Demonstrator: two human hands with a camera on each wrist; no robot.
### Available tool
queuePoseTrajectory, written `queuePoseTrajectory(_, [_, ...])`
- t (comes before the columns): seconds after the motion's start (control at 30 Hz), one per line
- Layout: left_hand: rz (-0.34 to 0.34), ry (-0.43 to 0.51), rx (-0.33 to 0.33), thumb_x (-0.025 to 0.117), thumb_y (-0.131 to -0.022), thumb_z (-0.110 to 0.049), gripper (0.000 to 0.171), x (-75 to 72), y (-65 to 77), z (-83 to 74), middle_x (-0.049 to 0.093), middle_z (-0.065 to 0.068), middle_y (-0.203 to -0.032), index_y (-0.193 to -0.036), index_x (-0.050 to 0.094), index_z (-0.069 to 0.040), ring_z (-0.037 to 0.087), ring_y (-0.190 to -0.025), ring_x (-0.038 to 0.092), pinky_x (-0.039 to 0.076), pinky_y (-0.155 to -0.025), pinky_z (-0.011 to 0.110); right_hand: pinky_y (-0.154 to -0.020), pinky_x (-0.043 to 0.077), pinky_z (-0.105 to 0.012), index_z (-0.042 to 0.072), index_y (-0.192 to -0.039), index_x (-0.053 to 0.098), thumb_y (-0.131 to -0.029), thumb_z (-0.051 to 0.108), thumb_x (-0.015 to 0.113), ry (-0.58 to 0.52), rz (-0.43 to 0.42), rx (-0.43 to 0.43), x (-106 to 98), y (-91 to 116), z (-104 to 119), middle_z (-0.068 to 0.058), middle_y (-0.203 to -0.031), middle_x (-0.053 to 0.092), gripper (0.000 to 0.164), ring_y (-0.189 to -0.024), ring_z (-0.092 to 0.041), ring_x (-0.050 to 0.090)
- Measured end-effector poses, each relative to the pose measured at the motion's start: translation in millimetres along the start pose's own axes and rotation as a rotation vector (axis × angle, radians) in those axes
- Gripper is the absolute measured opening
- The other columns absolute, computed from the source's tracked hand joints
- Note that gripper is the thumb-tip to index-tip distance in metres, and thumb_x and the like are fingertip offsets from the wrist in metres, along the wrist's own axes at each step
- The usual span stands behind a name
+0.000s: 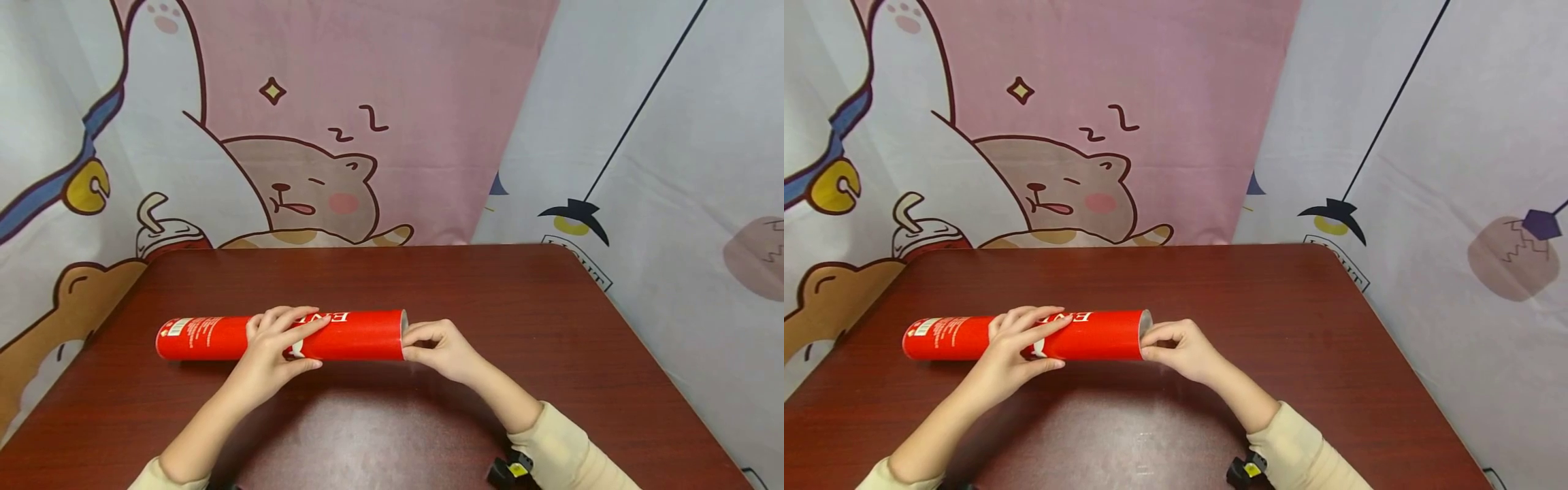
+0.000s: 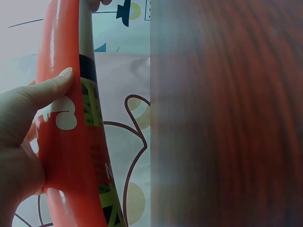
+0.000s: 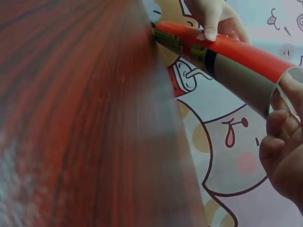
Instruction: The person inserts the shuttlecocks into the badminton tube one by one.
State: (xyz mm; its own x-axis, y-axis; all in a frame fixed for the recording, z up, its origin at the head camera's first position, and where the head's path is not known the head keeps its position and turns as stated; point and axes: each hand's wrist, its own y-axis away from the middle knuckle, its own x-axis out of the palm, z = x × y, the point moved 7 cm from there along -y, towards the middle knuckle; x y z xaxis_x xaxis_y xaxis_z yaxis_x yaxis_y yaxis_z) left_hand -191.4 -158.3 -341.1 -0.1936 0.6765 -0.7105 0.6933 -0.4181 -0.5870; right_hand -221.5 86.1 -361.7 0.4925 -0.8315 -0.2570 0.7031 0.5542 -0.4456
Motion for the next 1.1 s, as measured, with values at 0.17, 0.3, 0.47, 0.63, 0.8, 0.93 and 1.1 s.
queuePoseTrajectory(0.17, [-0.003,-0.002,-0.005,0.09,-0.061,-0.016,0.074,-0.8,-0.1,0.9,0.054,0.001,-0.131,-0.129,0.063,-0.026,0.026,-0.116,0.041,0.018,-0.088,0.054,-0.065,0.051,-0.029,-0.006,-0.087,0.071,-0.077,-0.019,0.067,0.006,-0.011,-0.009,-3,1,4,-0.007,-0.09,0.068,0.017,-0.08,-0.015,0.062])
queuePoseTrajectory(0.3, [-0.005,0.0,-0.01,0.091,-0.061,-0.016,0.074,-1.9,-0.2,1.2,0.053,0.001,-0.132,-0.129,0.063,-0.025,0.026,-0.117,0.04,0.018,-0.089,0.055,-0.06,0.049,-0.029,-0.006,-0.088,0.072,-0.076,-0.02,0.068,0.044,-0.032,-0.012,-5,1,17,-0.013,-0.089,0.069,0.019,-0.077,-0.014,0.062])
queuePoseTrajectory(0.47, [-0.008,0.0,-0.014,0.091,-0.061,-0.016,0.074,-2.9,-1.1,1.8,0.054,0.005,-0.131,-0.129,0.063,-0.025,0.026,-0.117,0.04,0.018,-0.089,0.055,-0.058,0.047,-0.028,-0.008,-0.089,0.07,-0.077,-0.018,0.068,0.101,-0.056,-0.042,-11,0,39,-0.015,-0.088,0.068,0.016,-0.076,-0.015,0.061])
queuePoseTrajectory(0.63, [-0.011,0.004,-0.032,0.09,-0.061,-0.015,0.075,-4.6,-1.8,3.2,0.054,0.005,-0.13,-0.13,0.063,-0.025,0.025,-0.117,0.04,0.017,-0.09,0.054,-0.057,0.046,-0.029,-0.007,-0.09,0.071,-0.077,-0.015,0.07,0.188,-0.102,-0.04,-24,6,41,-0.015,-0.089,0.068,0.016,-0.076,-0.014,0.06])
queuePoseTrajectory(0.8, [-0.009,-0.004,-0.042,0.09,-0.062,-0.016,0.075,-5.6,-2.7,4.9,0.054,0.005,-0.13,-0.131,0.062,-0.025,0.025,-0.117,0.039,0.018,-0.089,0.054,-0.053,0.044,-0.03,-0.006,-0.091,0.072,-0.076,-0.014,0.071,0.272,-0.141,-0.027,-39,15,40,-0.014,-0.091,0.069,0.018,-0.067,-0.014,0.055])
queuePoseTrajectory(0.93, [-0.008,-0.011,-0.046,0.09,-0.063,-0.016,0.075,-6.6,-4.1,7.8,0.054,0.006,-0.13,-0.131,0.061,-0.024,0.026,-0.117,0.039,0.018,-0.088,0.053,-0.052,0.042,-0.03,-0.005,-0.094,0.071,-0.077,-0.013,0.071,0.311,-0.16,-0.01,-52,22,37,-0.015,-0.092,0.068,0.019,-0.062,-0.015,0.051])
queuePoseTrajectory(1.1, [-0.014,-0.027,-0.06,0.09,-0.063,-0.014,0.075,-8.7,-6.3,13.6,0.054,0.006,-0.13,-0.131,0.061,-0.023,0.028,-0.117,0.04,0.018,-0.088,0.053,-0.052,0.042,-0.029,-0.002,-0.096,0.072,-0.077,-0.012,0.071,0.36,-0.2,0.005,-70,30,35,-0.015,-0.094,0.067,0.022,-0.064,-0.015,0.051])
